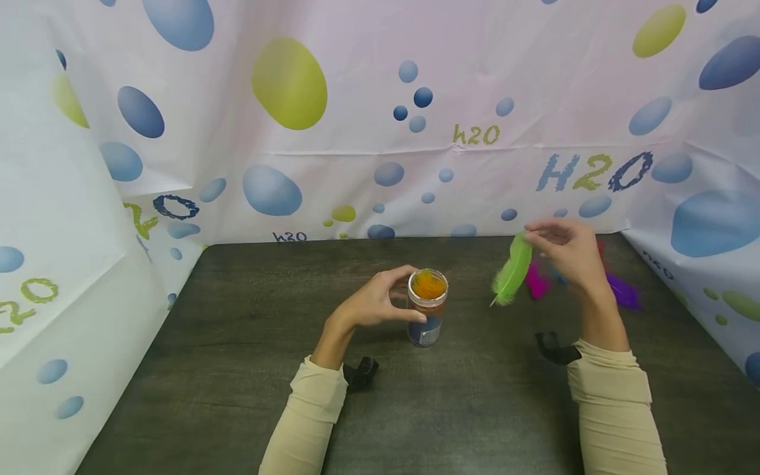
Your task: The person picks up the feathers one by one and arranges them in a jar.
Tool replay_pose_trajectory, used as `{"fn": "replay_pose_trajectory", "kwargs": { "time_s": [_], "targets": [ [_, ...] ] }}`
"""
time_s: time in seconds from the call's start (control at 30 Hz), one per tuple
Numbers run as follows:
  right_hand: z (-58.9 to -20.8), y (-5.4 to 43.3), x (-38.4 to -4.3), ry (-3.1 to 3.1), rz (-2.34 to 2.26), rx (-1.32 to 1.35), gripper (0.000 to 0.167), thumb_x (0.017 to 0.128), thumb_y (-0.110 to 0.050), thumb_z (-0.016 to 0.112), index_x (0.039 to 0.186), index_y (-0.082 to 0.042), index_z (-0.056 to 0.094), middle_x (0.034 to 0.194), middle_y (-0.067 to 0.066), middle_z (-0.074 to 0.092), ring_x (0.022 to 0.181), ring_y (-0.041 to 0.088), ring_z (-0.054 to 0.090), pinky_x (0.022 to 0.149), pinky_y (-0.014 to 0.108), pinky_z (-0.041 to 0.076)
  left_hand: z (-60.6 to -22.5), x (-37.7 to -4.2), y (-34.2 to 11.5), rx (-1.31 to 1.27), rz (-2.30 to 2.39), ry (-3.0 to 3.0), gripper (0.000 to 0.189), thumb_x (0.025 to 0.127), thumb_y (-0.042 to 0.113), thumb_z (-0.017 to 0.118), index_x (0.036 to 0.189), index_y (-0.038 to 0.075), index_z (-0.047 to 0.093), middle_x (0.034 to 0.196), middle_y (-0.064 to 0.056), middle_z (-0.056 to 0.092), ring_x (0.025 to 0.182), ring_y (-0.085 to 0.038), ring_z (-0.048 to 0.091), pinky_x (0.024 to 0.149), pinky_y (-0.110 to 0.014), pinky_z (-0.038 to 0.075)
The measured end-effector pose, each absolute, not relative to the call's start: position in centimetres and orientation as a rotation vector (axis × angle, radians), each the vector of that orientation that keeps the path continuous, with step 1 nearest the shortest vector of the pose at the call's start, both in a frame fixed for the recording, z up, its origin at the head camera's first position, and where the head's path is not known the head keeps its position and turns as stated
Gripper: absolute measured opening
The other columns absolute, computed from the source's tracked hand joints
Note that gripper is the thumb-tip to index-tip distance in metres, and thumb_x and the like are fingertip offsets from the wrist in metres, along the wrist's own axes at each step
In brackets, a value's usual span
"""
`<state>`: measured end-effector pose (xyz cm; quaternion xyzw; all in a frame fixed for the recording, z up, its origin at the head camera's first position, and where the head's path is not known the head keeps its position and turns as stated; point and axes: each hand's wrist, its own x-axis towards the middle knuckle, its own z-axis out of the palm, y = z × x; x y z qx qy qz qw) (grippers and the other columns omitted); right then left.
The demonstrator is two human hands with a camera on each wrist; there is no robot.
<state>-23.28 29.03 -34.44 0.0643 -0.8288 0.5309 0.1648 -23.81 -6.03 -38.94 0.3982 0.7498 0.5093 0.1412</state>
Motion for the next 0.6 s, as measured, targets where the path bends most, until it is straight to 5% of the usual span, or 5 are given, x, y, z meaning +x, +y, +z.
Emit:
{"fn": "replay_pose_trajectory", "kwargs": {
  "time_s": [0.17, 0.6],
  "targets": [
    [-34.1, 27.9, -23.4, -2.314, 1.618, 0.235, 0.025, 0.096, -0.005, 0.073, 0.095, -0.030, 0.075, 0.084, -0.021, 0.071, 0.079, -0.004, 0.070, 0.065, 0.015, 0.055, -38.9, -23.9, -6.0, 1.154, 1.467, 2.163, 0.062, 0.087, 0.002, 0.081, 0.141, 0.000, 0.052, 0.134, -0.016, 0.062, 0.127, -0.027, 0.062, 0.105, -0.035, 0.054],
    [-33.2, 26.0, -22.9, -2.007, 2.125, 0.380, 0.029, 0.091, 0.012, 0.072, 0.102, -0.015, 0.078, 0.089, -0.003, 0.079, 0.078, 0.008, 0.075, 0.069, 0.019, 0.060, -38.8, -23.7, -6.1, 1.160, 1.473, 2.158, 0.061, 0.086, -0.002, 0.081, 0.140, -0.001, 0.052, 0.132, -0.017, 0.062, 0.126, -0.028, 0.062, 0.105, -0.034, 0.053]
  ]
}}
